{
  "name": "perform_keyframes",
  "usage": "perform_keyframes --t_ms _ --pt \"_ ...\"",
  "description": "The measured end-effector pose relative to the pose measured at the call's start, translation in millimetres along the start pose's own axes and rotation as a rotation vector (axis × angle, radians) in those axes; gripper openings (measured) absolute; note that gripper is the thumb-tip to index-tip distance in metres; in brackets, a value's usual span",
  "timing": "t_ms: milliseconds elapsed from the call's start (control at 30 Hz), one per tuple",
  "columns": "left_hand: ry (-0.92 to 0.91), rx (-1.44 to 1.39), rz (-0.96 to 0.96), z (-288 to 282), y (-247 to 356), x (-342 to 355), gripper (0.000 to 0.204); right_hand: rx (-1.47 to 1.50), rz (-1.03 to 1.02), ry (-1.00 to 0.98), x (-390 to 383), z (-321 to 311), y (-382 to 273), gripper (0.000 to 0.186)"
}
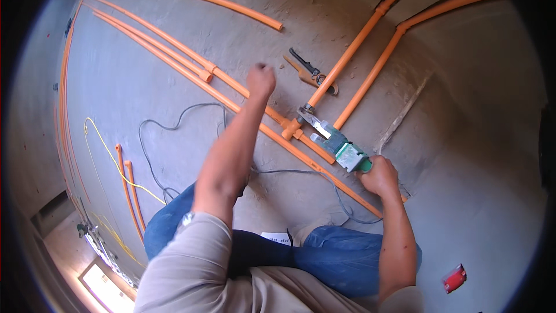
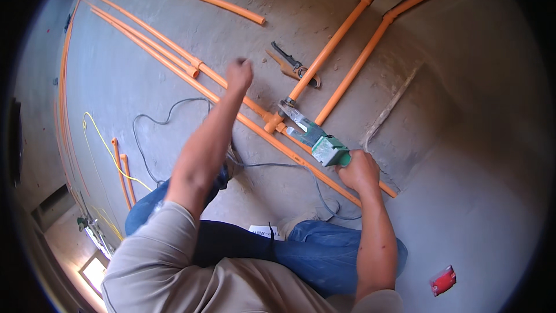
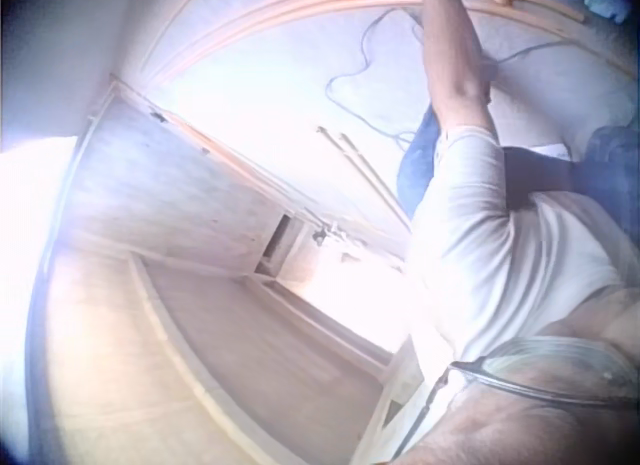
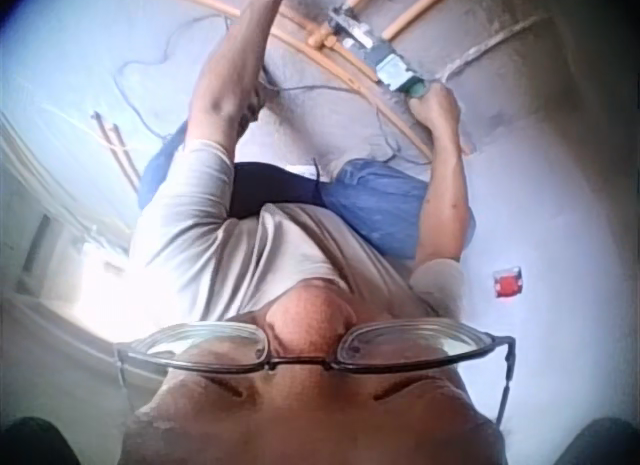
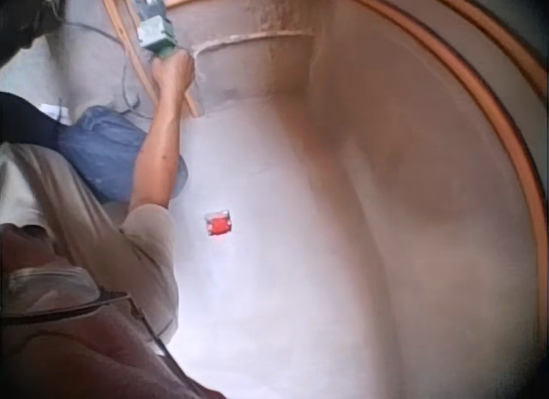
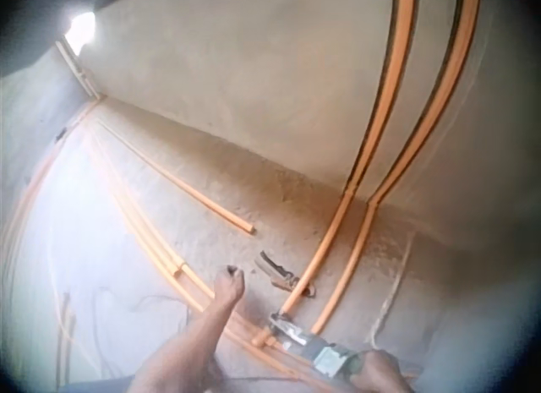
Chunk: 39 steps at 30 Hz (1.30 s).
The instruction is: The person joins orange PVC conduits together by heating the ends with a fusion welder and pressing them into a joint connector, after cutting sections to length with a handheld pipe cutter.
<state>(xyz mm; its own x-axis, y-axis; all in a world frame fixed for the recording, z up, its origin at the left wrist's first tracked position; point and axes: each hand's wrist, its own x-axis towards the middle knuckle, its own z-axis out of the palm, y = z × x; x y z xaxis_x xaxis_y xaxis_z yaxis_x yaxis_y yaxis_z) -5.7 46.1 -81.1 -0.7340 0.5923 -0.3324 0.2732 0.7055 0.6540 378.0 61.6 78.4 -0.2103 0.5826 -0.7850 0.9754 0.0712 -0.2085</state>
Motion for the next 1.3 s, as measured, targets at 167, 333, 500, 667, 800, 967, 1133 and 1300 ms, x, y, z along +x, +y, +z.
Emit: perform_keyframes --t_ms 167,333,500,667,800,967,1133,1300 --pt "-0.908 0.619 0.476 43.1 83.2 5.8 0.065 -0.022 0.027 -0.021 -9.3 -7.7 4.8 0.032" --pt "-1.001 0.611 0.436 87.8 64.2 -5.8 0.068 0.007 -0.024 -0.032 -17.7 -15.5 -11.4 0.032" --pt "-0.911 0.47 0.357 96.2 61.9 -10.1 0.054 -0.008 -0.026 -0.075 -18.5 -9.4 -10.2 0.029" --pt "-0.867 0.455 0.291 96.0 62.8 -11.2 0.055 -0.027 -0.013 -0.149 -20.6 -12.6 -18.1 0.025" --pt "-0.866 0.444 0.291 94.5 63.6 -11.4 0.054 0.068 -0.046 -0.1 -15.4 4.4 -4.0 0.029" --pt "-0.862 0.463 0.31 94.1 62.1 -11.2 0.055 -0.003 -0.038 -0.161 -18.0 -9.9 -14.1 0.028" --pt "-0.911 0.442 0.301 93.6 66.6 -14.8 0.055 0.022 -0.06 -0.164 -20.2 -24.5 -11.0 0.028" --pt "-0.91 0.449 0.306 93.2 70.1 -21.6 0.057 0.008 -0.062 -0.137 -17.1 -19.9 0.4 0.026"
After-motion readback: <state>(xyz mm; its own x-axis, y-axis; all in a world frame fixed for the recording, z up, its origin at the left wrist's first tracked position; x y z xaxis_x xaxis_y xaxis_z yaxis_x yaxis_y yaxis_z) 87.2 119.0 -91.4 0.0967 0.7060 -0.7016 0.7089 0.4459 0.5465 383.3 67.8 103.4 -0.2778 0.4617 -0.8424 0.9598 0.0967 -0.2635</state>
